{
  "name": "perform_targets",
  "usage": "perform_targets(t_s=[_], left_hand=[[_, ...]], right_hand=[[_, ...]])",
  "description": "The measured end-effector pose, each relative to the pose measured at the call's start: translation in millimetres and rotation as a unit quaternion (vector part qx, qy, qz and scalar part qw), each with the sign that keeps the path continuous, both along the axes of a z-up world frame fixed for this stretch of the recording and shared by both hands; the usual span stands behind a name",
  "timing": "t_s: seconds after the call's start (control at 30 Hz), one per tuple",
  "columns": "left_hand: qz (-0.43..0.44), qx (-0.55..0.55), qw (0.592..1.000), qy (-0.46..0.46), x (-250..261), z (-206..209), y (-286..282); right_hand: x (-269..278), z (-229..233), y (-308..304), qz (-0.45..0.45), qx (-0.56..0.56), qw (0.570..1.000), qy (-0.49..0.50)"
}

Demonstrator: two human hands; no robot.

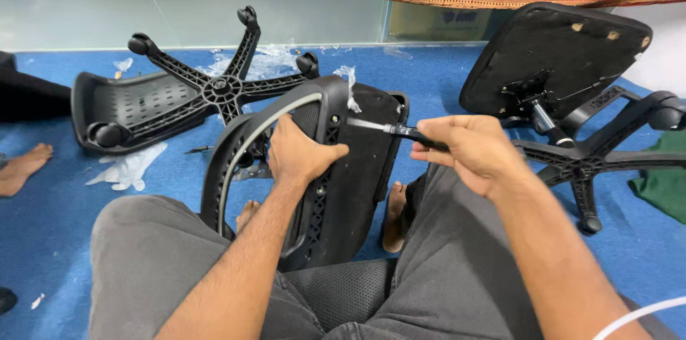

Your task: The person uses a screwdriver to attach a curved plastic frame to a black chair seat, tightening multiple screws along the frame's edge. The person repositions the seat and frame several times to access different screw locations.

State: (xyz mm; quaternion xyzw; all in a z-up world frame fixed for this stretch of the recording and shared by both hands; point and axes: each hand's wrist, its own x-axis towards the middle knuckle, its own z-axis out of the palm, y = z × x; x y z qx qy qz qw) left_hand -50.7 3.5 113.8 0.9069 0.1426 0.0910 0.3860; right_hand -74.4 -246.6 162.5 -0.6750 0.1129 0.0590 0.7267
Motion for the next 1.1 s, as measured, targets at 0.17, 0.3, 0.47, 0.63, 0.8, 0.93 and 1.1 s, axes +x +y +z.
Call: perform_targets(t_s=[0.17,0.3,0.47,0.63,0.8,0.93,1.1], left_hand=[[0.002,0.001,1.000,0.016,10.8,1.9,-4.4],[-0.042,0.028,0.998,-0.025,20.6,-0.7,-6.8],[-0.068,0.033,0.997,-0.009,24.5,-1.0,-17.7],[-0.069,0.031,0.997,-0.001,24.2,2.1,-23.2],[-0.067,0.043,0.997,-0.005,22.5,0.0,-22.4],[-0.064,0.048,0.997,-0.017,22.5,-1.7,-22.0],[-0.068,0.050,0.996,-0.001,22.4,-4.3,-22.2]], right_hand=[[-24.0,31.5,-11.9,-0.008,-0.044,0.999,0.005],[-28.8,41.6,-5.4,-0.015,-0.070,0.997,-0.014],[-27.0,36.4,0.7,-0.053,-0.123,0.990,-0.044],[-18.6,29.4,-2.9,-0.048,-0.110,0.992,-0.041],[-14.8,20.6,-0.9,-0.051,-0.078,0.995,-0.025],[-12.9,20.7,-3.9,-0.039,-0.080,0.996,-0.030],[-12.3,23.2,-3.7,-0.034,-0.095,0.994,-0.041]])
